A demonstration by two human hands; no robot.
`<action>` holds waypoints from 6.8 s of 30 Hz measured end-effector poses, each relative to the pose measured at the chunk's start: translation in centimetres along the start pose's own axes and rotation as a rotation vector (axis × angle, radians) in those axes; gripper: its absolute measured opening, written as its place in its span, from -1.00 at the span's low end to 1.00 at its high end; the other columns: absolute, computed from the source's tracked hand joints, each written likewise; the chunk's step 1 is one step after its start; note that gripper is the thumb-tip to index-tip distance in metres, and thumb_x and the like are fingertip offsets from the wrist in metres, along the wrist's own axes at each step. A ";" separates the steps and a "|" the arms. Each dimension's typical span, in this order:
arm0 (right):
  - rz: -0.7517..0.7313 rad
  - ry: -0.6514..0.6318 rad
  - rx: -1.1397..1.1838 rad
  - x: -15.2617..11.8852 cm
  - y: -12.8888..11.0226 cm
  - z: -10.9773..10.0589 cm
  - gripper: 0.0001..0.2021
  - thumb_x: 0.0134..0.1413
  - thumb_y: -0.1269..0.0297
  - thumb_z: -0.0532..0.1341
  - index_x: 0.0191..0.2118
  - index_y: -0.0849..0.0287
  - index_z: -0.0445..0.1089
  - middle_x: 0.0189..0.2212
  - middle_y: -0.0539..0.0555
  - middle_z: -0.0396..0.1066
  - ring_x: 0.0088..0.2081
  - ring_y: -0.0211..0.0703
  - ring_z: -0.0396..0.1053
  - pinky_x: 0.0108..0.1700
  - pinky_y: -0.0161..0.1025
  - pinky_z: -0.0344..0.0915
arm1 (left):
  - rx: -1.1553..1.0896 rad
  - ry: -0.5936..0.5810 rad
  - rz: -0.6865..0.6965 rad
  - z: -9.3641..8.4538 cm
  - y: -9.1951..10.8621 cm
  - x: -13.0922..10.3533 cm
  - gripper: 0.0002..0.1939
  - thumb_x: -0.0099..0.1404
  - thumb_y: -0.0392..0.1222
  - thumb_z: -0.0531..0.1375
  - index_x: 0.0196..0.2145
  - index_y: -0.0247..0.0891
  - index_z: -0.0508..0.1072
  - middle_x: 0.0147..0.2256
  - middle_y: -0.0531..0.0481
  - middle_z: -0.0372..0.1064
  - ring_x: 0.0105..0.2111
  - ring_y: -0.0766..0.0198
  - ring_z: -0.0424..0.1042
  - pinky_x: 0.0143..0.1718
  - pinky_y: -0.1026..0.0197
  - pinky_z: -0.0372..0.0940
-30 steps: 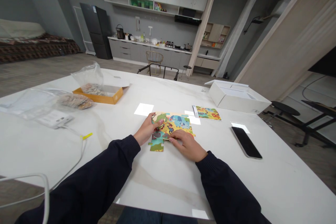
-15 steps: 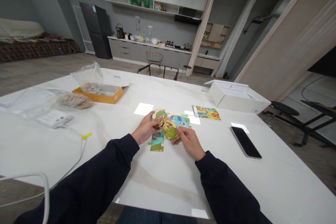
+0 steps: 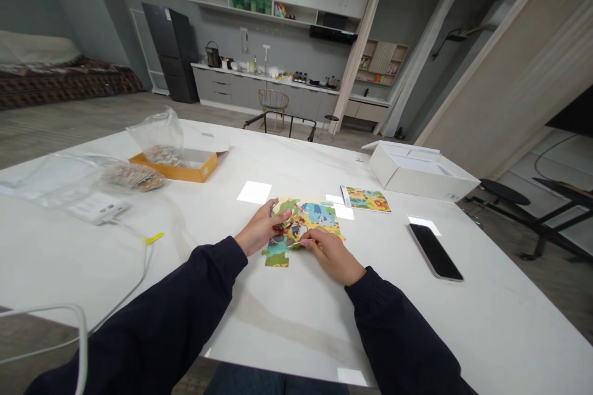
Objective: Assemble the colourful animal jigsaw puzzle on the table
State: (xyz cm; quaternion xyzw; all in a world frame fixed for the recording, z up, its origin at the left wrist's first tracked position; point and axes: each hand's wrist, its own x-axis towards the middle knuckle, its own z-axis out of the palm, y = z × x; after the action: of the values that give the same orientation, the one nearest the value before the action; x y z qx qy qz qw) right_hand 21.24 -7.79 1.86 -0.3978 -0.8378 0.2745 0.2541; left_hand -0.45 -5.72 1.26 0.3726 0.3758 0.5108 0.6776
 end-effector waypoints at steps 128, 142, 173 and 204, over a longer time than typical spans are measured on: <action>0.381 0.238 1.176 1.0 -3.0 2.2 -0.51 -0.01 -0.07 0.42 -0.01 0.06 0.46 -0.23 0.10 0.56 -0.30 -0.07 0.52 -0.32 -0.16 0.50 | 0.939 -0.181 0.693 2.3 -1.4 -2.5 -0.41 0.41 0.02 0.24 0.31 -0.14 0.24 0.23 -0.27 0.23 0.30 -0.13 0.15 0.36 -0.19 0.05; 0.302 0.354 0.856 0.9 -2.2 3.4 -0.55 -0.17 0.41 0.29 -0.03 0.10 0.39 -0.19 0.05 0.53 -0.18 -0.08 0.50 -0.19 -0.19 0.46 | 1.405 -0.356 0.826 3.0 -1.1 -2.7 -0.23 0.25 -0.32 0.34 0.35 0.09 0.24 0.23 -0.24 0.19 0.18 -0.18 0.25 0.13 -0.16 0.33; 0.052 0.209 -0.184 1.9 8.8 -2.5 -0.41 0.31 -0.03 0.19 0.35 0.09 0.28 0.36 0.22 0.25 0.41 0.11 0.13 0.44 0.13 0.05 | 1.837 0.321 0.283 -9.4 3.4 4.5 -0.64 0.38 0.00 0.14 0.07 -0.10 0.49 0.01 -0.21 0.39 -0.04 -0.09 0.31 -0.07 0.00 0.28; 0.077 0.319 -0.592 3.2 8.9 -1.3 -0.60 0.33 -0.01 0.19 0.05 0.22 0.41 -0.07 0.30 0.41 0.02 0.21 0.33 0.07 0.10 0.28 | 1.760 0.144 0.665 0.6 -2.9 4.3 -0.70 0.43 -0.11 0.15 0.04 -0.29 0.43 -0.07 -0.29 0.41 0.02 -0.15 0.33 0.03 -0.16 0.25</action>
State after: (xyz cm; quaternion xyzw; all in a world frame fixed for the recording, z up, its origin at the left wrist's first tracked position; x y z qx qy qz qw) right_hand 24.98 -0.09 -2.46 -0.5235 -0.8151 -0.0372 0.2451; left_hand 2.14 -2.19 -1.62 0.8060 0.5418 0.2326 -0.0524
